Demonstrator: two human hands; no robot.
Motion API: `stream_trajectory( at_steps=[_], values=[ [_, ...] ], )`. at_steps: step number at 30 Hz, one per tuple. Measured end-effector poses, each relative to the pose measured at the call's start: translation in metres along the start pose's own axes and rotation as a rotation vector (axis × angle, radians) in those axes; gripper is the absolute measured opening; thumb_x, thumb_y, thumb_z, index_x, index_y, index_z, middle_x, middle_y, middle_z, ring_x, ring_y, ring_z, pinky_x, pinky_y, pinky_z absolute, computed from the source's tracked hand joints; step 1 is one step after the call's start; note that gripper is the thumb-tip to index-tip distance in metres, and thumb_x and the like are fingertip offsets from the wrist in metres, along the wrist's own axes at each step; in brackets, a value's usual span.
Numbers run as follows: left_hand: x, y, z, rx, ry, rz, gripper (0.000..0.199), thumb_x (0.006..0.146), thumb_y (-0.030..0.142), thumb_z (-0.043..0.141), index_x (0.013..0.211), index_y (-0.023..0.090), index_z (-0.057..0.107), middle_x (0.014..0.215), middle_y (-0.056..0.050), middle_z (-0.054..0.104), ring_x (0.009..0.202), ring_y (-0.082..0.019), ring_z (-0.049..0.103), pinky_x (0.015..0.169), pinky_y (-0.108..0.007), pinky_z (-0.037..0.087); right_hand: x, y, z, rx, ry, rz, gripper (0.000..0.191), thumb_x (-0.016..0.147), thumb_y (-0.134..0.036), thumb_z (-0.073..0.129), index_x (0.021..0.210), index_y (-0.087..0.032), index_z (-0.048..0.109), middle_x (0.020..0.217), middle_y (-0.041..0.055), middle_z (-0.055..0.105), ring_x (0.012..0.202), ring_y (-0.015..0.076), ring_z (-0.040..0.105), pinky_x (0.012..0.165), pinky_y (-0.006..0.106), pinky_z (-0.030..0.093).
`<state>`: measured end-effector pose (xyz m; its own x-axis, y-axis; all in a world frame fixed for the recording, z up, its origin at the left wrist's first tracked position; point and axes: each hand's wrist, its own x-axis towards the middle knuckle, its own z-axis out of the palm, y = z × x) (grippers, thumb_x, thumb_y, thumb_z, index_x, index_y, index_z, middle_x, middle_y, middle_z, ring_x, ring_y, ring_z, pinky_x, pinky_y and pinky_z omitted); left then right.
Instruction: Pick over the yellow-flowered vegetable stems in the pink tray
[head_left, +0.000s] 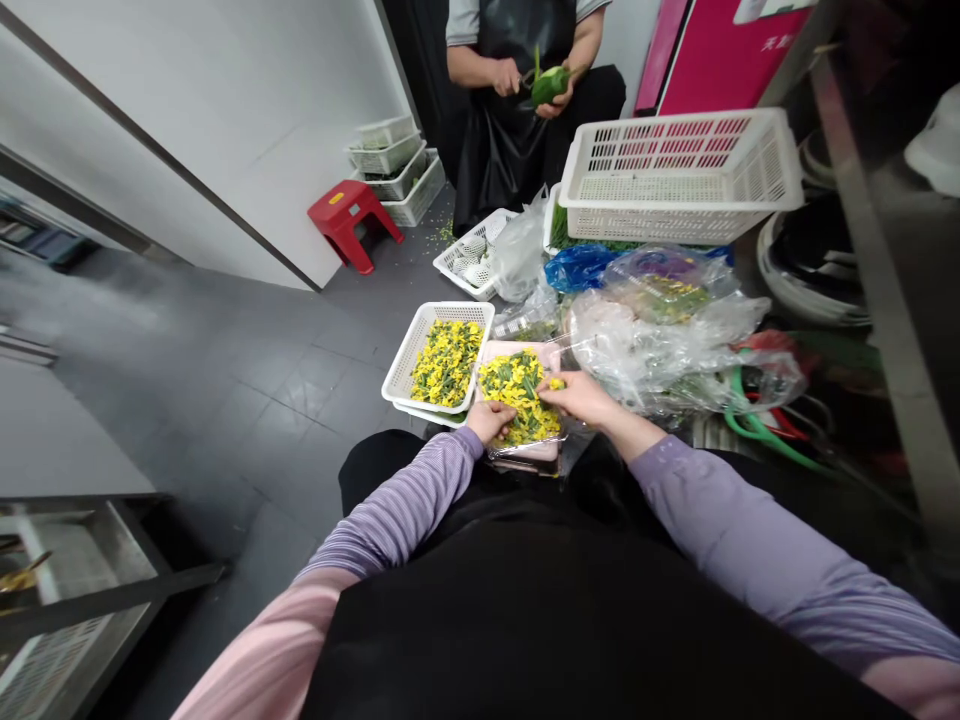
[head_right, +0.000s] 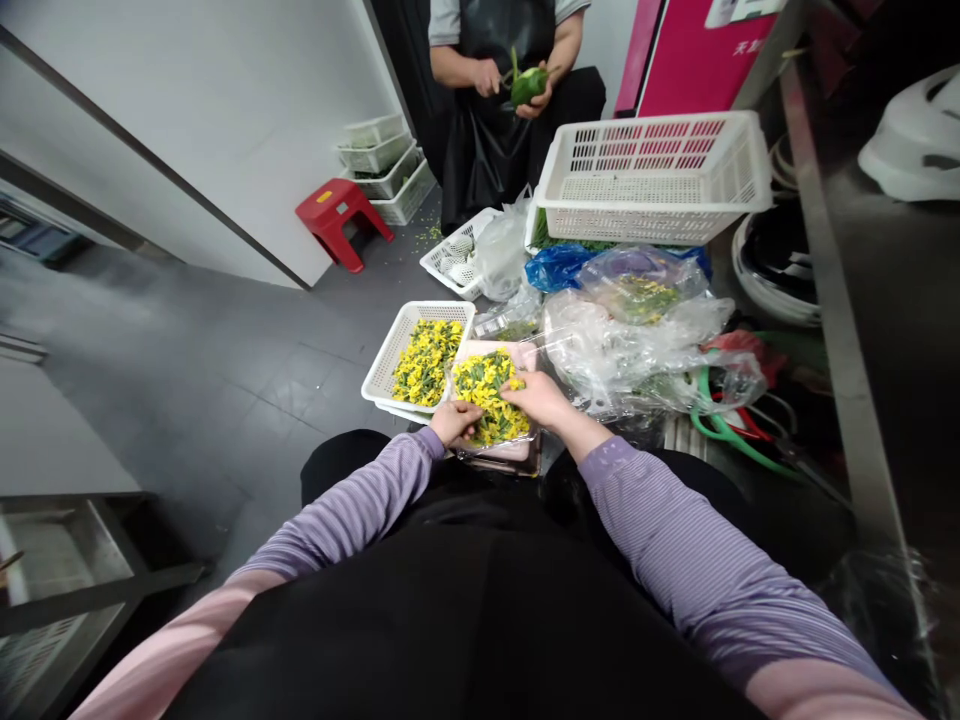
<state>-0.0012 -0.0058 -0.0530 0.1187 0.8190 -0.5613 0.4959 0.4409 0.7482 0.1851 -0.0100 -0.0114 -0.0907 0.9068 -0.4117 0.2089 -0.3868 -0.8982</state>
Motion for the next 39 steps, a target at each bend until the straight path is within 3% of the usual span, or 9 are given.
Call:
stream_trajectory(
  at_steps=[3, 5, 13, 18, 22, 25, 29, 34, 39],
  values=[
    [-0.013, 0.015, -0.005, -0.343, -0.017, 0.002, 0.015, 0.07, 0.022, 0.062, 0.076, 0.008, 0.058, 0.057, 0.001, 0.056, 0.039, -0.003, 0.046, 0.041, -0.018, 0.039, 0.002, 0.009, 0.012, -0.281, -0.059, -0.087, 0.017, 0.057, -0.026, 0.066, 0.072, -0.017, 0.065, 0.052, -0.0022, 0.055, 0.043, 0.0085, 0.044, 0.044, 0.021, 0.033],
    [-0.02, 0.023, -0.005, -0.44, -0.03, 0.027, 0.014, 0.069, 0.019, 0.063, 0.072, 0.008, 0.056, 0.058, 0.0, 0.057, 0.039, -0.003, 0.047, 0.039, -0.017, 0.039, 0.003, 0.013, 0.018, -0.34, -0.108, -0.09, 0.019, 0.058, -0.029, 0.065, 0.074, -0.018, 0.066, 0.053, -0.0025, 0.055, 0.043, 0.0088, 0.045, 0.045, 0.021, 0.035],
    [-0.029, 0.039, -0.015, -0.469, -0.114, -0.04, 0.014, 0.071, 0.019, 0.063, 0.072, 0.006, 0.057, 0.062, -0.003, 0.061, 0.043, -0.004, 0.052, 0.042, -0.017, 0.044, 0.007, 0.013, 0.016, -0.364, -0.109, -0.174, 0.019, 0.064, -0.03, 0.059, 0.076, -0.018, 0.067, 0.051, -0.0034, 0.053, 0.044, 0.0087, 0.043, 0.046, 0.021, 0.033],
    [-0.029, 0.044, -0.021, -0.3, -0.122, 0.015, 0.011, 0.071, 0.017, 0.061, 0.07, 0.007, 0.056, 0.054, 0.0, 0.057, 0.038, -0.004, 0.049, 0.04, -0.017, 0.041, 0.009, 0.01, 0.015, -0.371, -0.12, -0.193, 0.017, 0.064, -0.028, 0.06, 0.076, -0.019, 0.067, 0.054, -0.0027, 0.055, 0.047, 0.0094, 0.044, 0.048, 0.021, 0.033],
    [-0.018, 0.034, -0.022, -0.174, -0.132, 0.033, 0.015, 0.078, 0.021, 0.05, 0.072, 0.009, 0.056, 0.051, 0.001, 0.054, 0.036, -0.004, 0.045, 0.042, -0.018, 0.04, 0.009, 0.007, 0.016, -0.277, -0.178, -0.144, 0.017, 0.065, -0.029, 0.06, 0.077, -0.018, 0.065, 0.052, -0.0027, 0.054, 0.042, 0.0083, 0.042, 0.044, 0.021, 0.032],
    [-0.008, 0.02, -0.02, 0.178, -0.057, -0.018, 0.028, 0.079, 0.031, 0.047, 0.064, 0.011, 0.058, 0.052, -0.002, 0.055, 0.044, -0.009, 0.051, 0.051, -0.022, 0.043, 0.007, 0.001, 0.01, -0.013, -0.112, -0.019, 0.024, 0.064, -0.032, 0.06, 0.083, -0.017, 0.059, 0.043, -0.0051, 0.045, 0.035, 0.0074, 0.036, 0.037, 0.02, 0.025],
    [0.0, 0.006, -0.001, 0.597, 0.006, 0.136, 0.025, 0.071, 0.037, 0.057, 0.062, 0.014, 0.062, 0.064, -0.007, 0.062, 0.072, -0.016, 0.058, 0.071, -0.024, 0.043, 0.004, -0.01, -0.004, 0.463, -0.133, 0.056, 0.022, 0.063, -0.029, 0.056, 0.081, -0.016, 0.052, 0.048, -0.004, 0.044, 0.035, 0.0061, 0.032, 0.034, 0.019, 0.017],
    [0.006, 0.01, 0.037, 0.619, 0.004, 0.163, 0.019, 0.073, 0.029, 0.054, 0.081, 0.014, 0.063, 0.078, -0.01, 0.063, 0.086, -0.017, 0.056, 0.078, -0.025, 0.039, -0.002, -0.016, -0.009, 0.673, -0.191, 0.09, 0.017, 0.062, -0.028, 0.055, 0.072, -0.017, 0.047, 0.053, -0.0024, 0.047, 0.036, 0.0062, 0.035, 0.033, 0.019, 0.017],
    [0.012, 0.005, 0.034, 0.688, -0.022, 0.17, 0.021, 0.068, 0.033, 0.058, 0.077, 0.015, 0.062, 0.072, -0.007, 0.061, 0.076, -0.017, 0.056, 0.073, -0.026, 0.04, -0.002, -0.013, -0.006, 0.609, -0.015, 0.125, 0.029, 0.059, -0.035, 0.067, 0.063, -0.016, 0.046, 0.051, -0.0029, 0.046, 0.038, 0.0054, 0.036, 0.032, 0.018, 0.019]
  ],
)
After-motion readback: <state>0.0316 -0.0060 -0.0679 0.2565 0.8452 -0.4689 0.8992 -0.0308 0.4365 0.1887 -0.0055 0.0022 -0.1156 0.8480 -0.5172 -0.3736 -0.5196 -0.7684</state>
